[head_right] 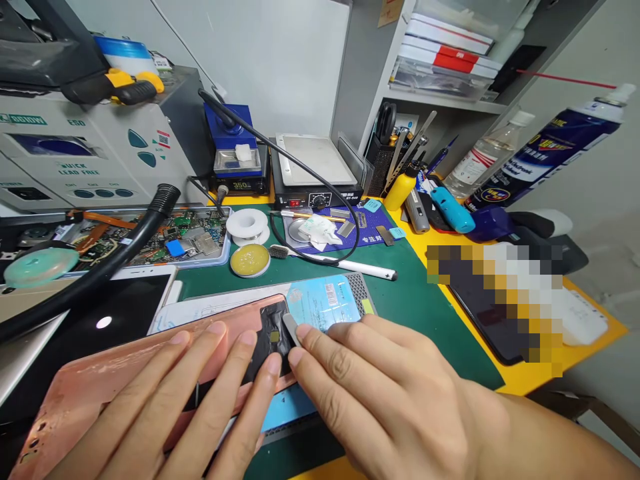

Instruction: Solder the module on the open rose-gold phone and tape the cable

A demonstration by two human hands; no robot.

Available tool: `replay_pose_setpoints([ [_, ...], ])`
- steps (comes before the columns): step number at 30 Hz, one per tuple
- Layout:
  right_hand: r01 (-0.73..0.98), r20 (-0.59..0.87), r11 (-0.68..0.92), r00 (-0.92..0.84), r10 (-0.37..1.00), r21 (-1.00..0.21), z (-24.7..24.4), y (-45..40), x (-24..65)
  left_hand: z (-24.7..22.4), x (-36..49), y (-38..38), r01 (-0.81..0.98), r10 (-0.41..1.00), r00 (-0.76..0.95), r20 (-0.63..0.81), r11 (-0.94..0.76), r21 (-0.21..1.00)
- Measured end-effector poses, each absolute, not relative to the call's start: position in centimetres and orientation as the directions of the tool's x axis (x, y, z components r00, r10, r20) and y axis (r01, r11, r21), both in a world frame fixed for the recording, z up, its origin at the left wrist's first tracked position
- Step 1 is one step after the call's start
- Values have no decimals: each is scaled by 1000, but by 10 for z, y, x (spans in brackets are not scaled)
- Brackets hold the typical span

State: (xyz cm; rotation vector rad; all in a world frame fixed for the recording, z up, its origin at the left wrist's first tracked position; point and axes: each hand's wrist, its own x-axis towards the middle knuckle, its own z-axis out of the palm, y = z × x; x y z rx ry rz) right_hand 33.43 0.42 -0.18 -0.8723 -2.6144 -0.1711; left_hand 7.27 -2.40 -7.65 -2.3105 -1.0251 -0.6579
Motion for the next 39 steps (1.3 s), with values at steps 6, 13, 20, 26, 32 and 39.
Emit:
replay_pose_setpoints([
  [6, 519, 472, 853, -766, 436, 55, -5, 20, 333, -78, 75, -15, 770, 448, 583, 678, -572, -284],
  [13, 544, 453, 837, -762, 463, 58, -4, 20, 333, -72, 71, -12, 721, 420, 651, 633, -603, -342],
  [20, 501, 461, 864, -778, 426, 48, 2, 26, 328, -71, 75, -11, 740, 433, 634, 641, -579, -342],
  [26, 501, 447, 865, -781, 437, 30, 3, 26, 326, -69, 75, -10, 743, 433, 632, 642, -573, -345],
  [32, 492, 446, 870, -788, 425, 41, 1, 29, 324, -72, 76, -13, 757, 439, 611, 659, -567, -324],
  [39, 586, 518, 810, -691, 505, -8, 5, 30, 324, -71, 80, -14, 771, 459, 587, 667, -569, -286],
])
